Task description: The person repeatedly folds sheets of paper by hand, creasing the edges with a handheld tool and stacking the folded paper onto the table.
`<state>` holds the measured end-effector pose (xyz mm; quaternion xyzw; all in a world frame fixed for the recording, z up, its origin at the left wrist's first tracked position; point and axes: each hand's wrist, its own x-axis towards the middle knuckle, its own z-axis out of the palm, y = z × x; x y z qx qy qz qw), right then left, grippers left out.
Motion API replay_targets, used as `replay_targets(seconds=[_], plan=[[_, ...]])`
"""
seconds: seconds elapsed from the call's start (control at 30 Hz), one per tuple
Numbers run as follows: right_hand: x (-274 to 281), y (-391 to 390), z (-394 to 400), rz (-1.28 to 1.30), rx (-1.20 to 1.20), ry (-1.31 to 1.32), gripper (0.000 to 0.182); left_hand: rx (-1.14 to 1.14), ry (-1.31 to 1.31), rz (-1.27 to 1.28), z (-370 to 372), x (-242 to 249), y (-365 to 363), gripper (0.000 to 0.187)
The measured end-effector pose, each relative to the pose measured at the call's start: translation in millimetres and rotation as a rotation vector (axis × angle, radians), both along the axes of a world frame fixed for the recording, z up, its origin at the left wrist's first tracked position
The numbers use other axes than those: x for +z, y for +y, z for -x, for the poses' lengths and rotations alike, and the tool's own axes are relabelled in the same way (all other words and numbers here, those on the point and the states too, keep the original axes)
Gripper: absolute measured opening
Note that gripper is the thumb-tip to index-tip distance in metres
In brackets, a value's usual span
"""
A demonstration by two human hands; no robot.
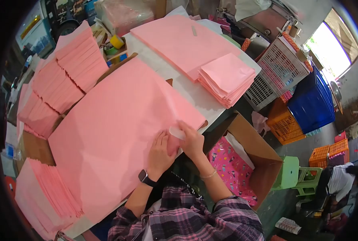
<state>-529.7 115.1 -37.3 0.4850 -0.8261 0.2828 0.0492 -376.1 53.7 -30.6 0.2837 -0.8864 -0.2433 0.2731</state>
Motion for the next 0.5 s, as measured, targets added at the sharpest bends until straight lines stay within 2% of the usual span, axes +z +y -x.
replay_targets(seconds=[0.1,0.13,0.23,0.4,0.5], plan=[[8.4,3.3,0.9,0.207,-0.019,-0.311,0.058,0.009,0.044,-0.036,-2.1,2.1,-1.4,0.064],[8.6,1.2,0.8,0.215,-0.022,-0.308,0.058,0.014,0.054,-0.047,-2.4,2.7,-1.7,0.063],[8.4,-4.6,1.5,0.121,-0.316,0.118,0.057,0.015,0.081,-0.07,-0.5,3.0,-2.2,0.061],[13.1,-3.9,3.3,0.042,-0.222,0.022,0.055,0.006,0.005,-0.025,-3.7,-3.3,-0.8,0.062],[12.1,-2.0,20.1,0.153,-0.063,-0.591,0.062,-0.005,-0.127,0.014,-4.5,-2.9,-1.3,0.062]])
